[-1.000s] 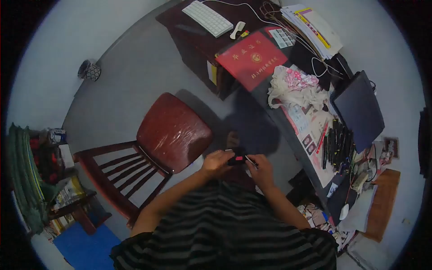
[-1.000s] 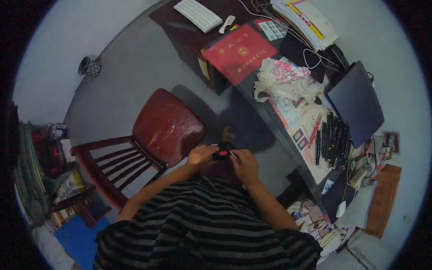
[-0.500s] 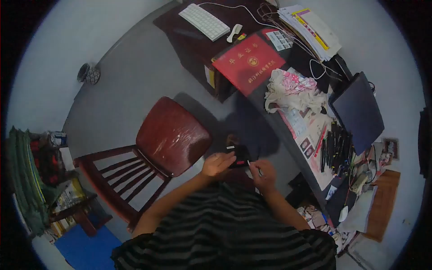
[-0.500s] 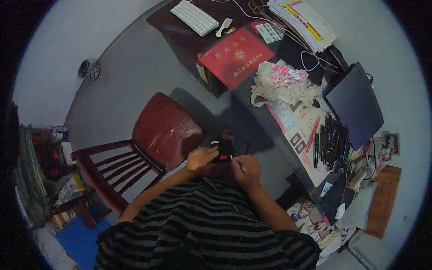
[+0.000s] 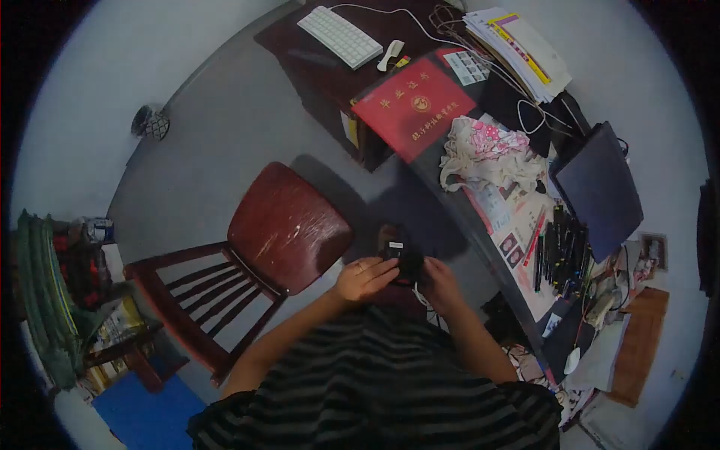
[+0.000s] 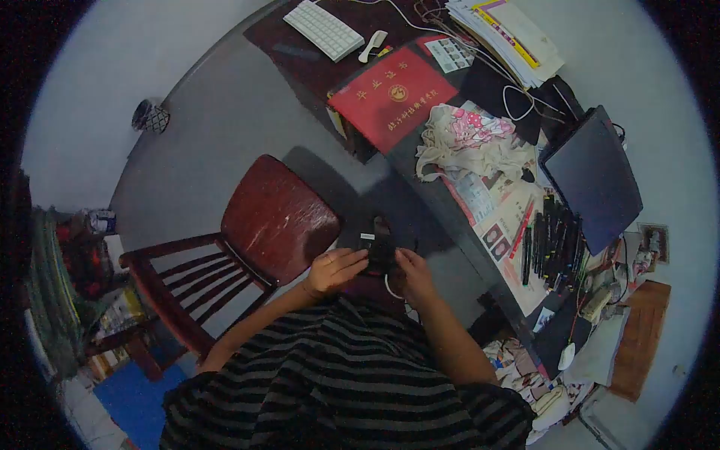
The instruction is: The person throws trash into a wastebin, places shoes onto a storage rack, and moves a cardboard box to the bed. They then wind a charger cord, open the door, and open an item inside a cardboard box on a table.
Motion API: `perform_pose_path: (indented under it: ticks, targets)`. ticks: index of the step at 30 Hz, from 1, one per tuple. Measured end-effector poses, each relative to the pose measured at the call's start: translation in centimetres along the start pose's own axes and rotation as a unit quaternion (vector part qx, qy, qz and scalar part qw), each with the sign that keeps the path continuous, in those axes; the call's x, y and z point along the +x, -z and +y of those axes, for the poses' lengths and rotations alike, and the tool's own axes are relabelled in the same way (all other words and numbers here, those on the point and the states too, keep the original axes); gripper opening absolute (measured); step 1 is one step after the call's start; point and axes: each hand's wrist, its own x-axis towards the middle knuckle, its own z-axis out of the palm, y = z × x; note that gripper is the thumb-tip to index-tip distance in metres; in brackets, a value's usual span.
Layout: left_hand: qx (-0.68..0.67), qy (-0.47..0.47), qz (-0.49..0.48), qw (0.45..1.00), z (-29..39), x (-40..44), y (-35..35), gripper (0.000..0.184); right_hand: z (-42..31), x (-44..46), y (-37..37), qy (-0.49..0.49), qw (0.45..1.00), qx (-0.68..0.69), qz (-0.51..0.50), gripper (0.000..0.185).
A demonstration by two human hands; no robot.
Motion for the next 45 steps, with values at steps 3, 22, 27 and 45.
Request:
perform_pose_path:
  ticks: [3,22,27,45]
  targets:
    - [-0.051,0.047,0.017,0.997,0.0,0.0,0.1,0.039,0.1,-0.4,-0.1,0.021,0.999,-0.006,0.029,0.031]
    - [-0.559,0.475,0.028,0.68,1.6,0.4,-1.4,0.039,0.8,-2.4,0.0,0.164,0.975,-0.15,-0.029,0.044]
    - [-0.573,0.459,0.028,0.678,1.6,0.4,-1.3,0.04,-0.1,-2.6,-0.1,0.181,0.963,-0.196,-0.025,0.038]
    - [-0.466,0.387,-0.14,0.783,-1.0,7.6,-3.3,0.043,-8.9,-1.1,-2.9,0.184,0.922,-0.312,0.138,0.018]
